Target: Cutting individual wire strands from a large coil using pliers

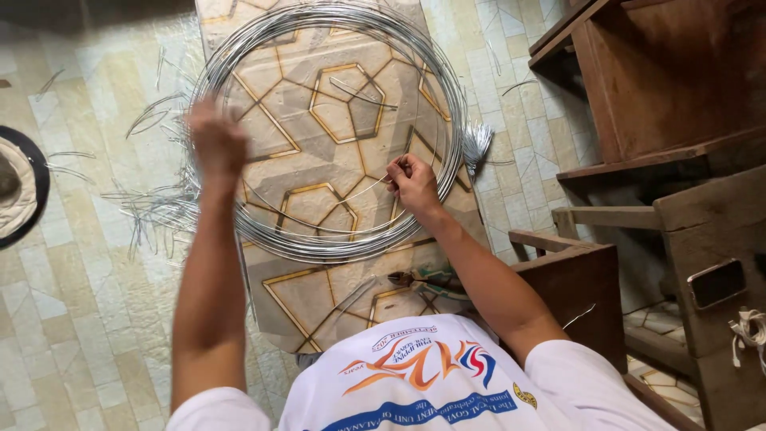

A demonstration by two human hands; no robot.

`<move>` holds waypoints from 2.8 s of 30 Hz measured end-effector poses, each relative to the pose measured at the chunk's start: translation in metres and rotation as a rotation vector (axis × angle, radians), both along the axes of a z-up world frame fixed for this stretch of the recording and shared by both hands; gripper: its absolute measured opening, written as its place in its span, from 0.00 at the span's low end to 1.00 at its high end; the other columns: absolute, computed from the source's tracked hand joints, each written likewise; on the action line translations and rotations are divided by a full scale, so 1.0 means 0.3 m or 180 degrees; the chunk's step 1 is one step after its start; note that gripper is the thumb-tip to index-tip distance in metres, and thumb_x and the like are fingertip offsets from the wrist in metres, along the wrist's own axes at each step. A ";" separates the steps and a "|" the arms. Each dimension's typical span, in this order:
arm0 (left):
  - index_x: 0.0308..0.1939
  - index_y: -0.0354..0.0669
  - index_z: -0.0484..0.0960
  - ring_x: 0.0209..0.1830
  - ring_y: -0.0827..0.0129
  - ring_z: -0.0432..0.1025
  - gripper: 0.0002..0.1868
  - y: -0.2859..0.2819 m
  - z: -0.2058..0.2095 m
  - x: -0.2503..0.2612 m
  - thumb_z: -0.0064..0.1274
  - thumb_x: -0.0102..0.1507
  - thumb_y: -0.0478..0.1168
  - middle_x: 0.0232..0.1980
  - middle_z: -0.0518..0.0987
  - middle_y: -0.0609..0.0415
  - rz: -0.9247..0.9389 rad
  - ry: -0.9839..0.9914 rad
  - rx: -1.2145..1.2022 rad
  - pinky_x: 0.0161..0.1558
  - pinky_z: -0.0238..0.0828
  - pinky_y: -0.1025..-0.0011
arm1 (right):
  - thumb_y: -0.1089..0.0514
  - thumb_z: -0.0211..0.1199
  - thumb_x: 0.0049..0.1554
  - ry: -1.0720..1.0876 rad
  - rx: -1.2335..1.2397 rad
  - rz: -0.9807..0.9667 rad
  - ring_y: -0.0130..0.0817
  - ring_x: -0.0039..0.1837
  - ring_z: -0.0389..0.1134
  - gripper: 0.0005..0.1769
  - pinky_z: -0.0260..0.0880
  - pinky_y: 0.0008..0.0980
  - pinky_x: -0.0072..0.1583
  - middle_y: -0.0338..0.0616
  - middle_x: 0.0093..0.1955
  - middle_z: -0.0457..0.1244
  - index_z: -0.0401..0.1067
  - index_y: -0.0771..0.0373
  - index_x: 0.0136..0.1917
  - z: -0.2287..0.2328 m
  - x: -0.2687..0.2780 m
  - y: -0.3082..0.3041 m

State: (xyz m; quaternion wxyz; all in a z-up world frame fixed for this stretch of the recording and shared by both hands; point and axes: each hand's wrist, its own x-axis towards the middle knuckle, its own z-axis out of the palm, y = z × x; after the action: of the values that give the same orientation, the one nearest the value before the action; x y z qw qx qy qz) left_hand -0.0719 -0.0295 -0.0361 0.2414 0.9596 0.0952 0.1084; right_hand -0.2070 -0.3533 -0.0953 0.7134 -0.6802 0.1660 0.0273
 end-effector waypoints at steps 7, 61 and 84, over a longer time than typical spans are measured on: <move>0.61 0.34 0.75 0.48 0.34 0.77 0.19 -0.608 -0.070 -0.177 0.48 0.68 0.39 0.45 0.85 0.39 -0.2327 0.0618 -0.1721 0.52 0.69 0.38 | 0.67 0.63 0.60 -0.0136 -0.0408 0.0201 0.33 0.34 0.70 0.02 0.73 0.26 0.36 0.51 0.35 0.67 0.72 0.68 0.48 0.044 -0.015 0.015; 0.46 0.43 0.83 0.46 0.40 0.78 0.13 -0.642 -0.111 -0.515 0.45 0.69 0.45 0.41 0.83 0.38 -0.1914 0.1488 -0.1262 0.47 0.75 0.47 | 0.36 0.75 0.45 0.0973 -0.2386 -0.0106 0.50 0.57 0.72 0.32 0.74 0.49 0.55 0.48 0.49 0.70 0.74 0.59 0.54 -0.049 0.232 -0.442; 0.43 0.45 0.85 0.50 0.42 0.78 0.11 -0.648 -0.160 -0.399 0.52 0.60 0.40 0.41 0.85 0.40 -0.3688 0.2522 -0.1124 0.51 0.74 0.48 | 0.59 0.45 0.52 0.0523 0.0101 -0.0388 0.27 0.57 0.57 0.26 0.62 0.34 0.55 0.28 0.59 0.62 0.74 0.55 0.61 0.225 0.098 -0.425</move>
State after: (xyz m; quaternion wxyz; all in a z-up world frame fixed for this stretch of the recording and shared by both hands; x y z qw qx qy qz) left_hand -0.1914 -0.2239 -0.0841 0.3589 0.7699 -0.3322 -0.4100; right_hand -0.1777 -0.4808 -0.0279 0.7084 -0.6530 0.2646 0.0422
